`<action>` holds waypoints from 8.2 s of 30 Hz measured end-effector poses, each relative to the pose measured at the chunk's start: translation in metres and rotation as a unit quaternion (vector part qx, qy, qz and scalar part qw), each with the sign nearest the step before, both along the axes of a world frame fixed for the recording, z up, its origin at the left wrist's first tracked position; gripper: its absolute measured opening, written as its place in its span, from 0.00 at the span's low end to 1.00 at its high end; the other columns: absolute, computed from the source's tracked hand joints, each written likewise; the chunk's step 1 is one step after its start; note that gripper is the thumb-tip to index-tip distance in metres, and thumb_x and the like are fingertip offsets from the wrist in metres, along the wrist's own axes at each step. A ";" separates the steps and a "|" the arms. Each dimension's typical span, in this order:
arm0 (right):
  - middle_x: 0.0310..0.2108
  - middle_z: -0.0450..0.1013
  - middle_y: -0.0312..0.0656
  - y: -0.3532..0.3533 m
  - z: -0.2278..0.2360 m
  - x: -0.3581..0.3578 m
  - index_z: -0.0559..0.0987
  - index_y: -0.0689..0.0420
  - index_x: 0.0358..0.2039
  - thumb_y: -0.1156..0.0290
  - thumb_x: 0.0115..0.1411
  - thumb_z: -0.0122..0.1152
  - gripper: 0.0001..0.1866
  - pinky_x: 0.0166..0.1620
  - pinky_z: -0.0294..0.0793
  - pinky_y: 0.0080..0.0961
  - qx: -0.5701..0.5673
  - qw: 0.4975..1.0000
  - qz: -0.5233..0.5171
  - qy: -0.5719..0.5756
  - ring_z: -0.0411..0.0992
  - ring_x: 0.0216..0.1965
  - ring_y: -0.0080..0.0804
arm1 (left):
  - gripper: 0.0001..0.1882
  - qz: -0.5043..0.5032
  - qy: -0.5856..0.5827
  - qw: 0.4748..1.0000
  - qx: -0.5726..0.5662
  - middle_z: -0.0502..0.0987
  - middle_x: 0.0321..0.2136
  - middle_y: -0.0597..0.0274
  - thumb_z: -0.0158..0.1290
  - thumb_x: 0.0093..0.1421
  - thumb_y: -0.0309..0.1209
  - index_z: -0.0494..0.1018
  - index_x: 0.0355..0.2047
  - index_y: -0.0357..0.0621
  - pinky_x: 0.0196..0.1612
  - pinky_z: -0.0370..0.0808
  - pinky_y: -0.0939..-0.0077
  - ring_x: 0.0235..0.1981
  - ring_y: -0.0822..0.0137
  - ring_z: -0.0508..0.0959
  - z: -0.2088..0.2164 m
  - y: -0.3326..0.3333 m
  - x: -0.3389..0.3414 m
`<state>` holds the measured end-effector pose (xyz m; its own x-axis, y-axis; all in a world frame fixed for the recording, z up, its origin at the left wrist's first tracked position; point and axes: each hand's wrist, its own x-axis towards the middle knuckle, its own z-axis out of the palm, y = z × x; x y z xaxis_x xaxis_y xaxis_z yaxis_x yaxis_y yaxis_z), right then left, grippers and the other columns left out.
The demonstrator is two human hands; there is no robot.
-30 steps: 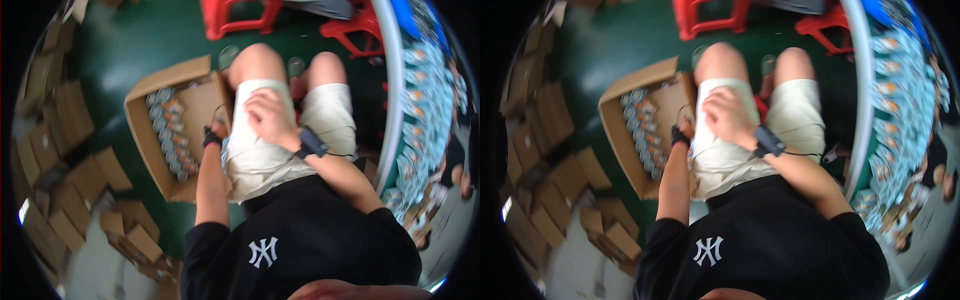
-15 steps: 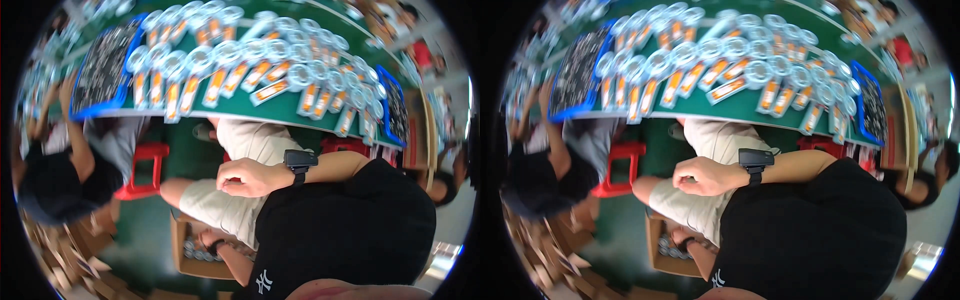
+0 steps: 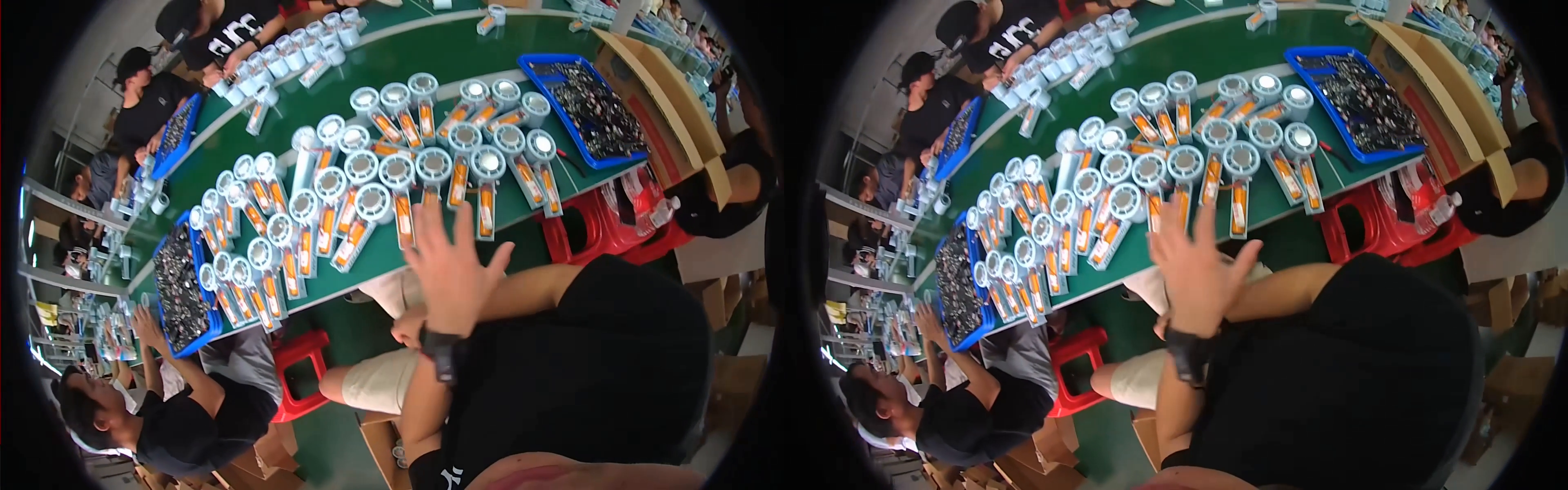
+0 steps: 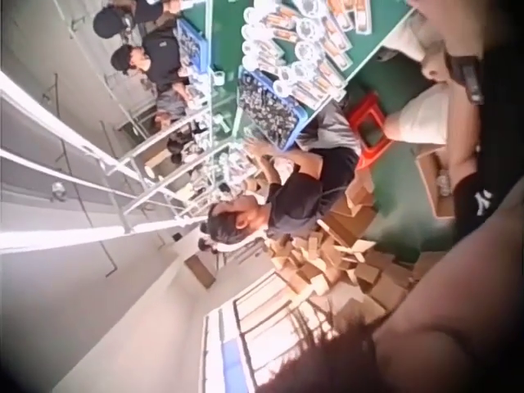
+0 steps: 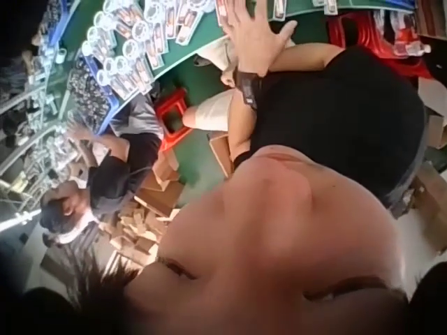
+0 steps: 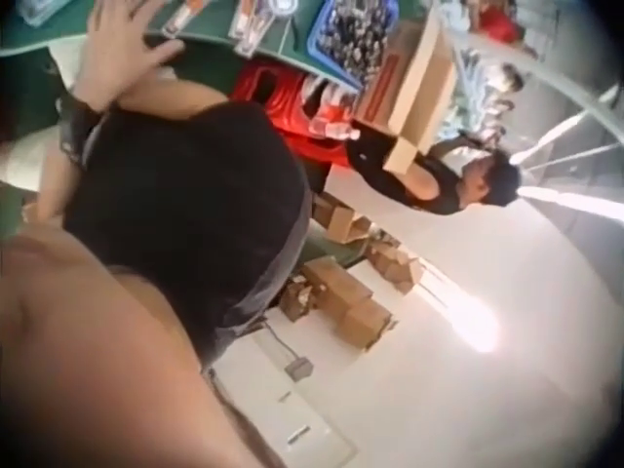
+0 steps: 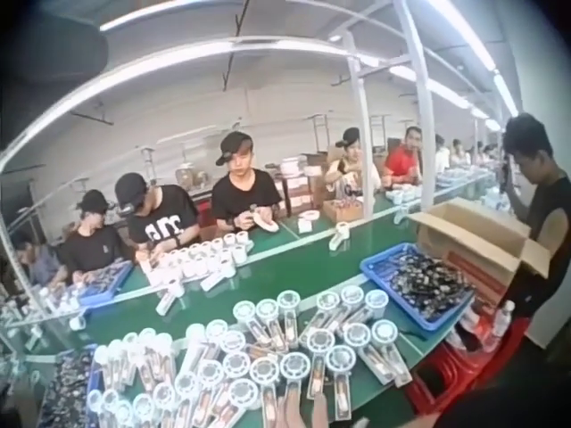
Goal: The person fits circuit boards into fan housings by hand, places the assembled fans into a cardboard box, and then retrieves more fans from the box to continue the assembly.
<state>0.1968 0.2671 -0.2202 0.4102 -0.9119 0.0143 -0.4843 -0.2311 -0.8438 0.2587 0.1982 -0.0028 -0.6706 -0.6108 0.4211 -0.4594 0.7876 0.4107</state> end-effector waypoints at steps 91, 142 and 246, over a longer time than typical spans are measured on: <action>0.28 0.80 0.44 -0.056 0.007 0.080 0.82 0.52 0.26 0.70 0.57 0.58 0.05 0.36 0.75 0.45 0.014 0.997 0.055 0.043 0.78 0.32 0.49 | 0.37 -0.004 0.227 0.956 0.186 0.68 0.55 0.47 0.76 0.41 0.41 0.77 0.53 0.45 0.58 0.66 0.52 0.58 0.47 0.70 -0.004 -0.002 0.037; 0.29 0.81 0.48 -0.088 -0.014 0.138 0.82 0.57 0.38 0.73 0.61 0.61 0.06 0.36 0.78 0.38 0.071 0.920 0.208 0.324 0.81 0.31 0.47 | 0.37 0.529 -0.233 0.657 0.484 0.64 0.62 0.51 0.67 0.50 0.51 0.76 0.59 0.53 0.68 0.56 0.33 0.67 0.48 0.65 -0.433 0.251 0.454; 0.35 0.80 0.49 -0.095 -0.012 0.150 0.81 0.58 0.37 0.76 0.56 0.59 0.08 0.39 0.77 0.44 0.071 0.916 0.237 0.317 0.79 0.37 0.54 | 0.18 0.784 -0.188 0.387 0.447 0.84 0.41 0.45 0.59 0.57 0.40 0.81 0.43 0.44 0.42 0.80 0.51 0.42 0.40 0.83 -0.572 0.250 0.477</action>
<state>0.3472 0.1718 -0.2322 0.6455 -0.6035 -0.4682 -0.7606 -0.4516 -0.4664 0.7353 0.4481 -0.5753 0.9087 -0.1804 -0.3764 -0.2450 -0.9606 -0.1313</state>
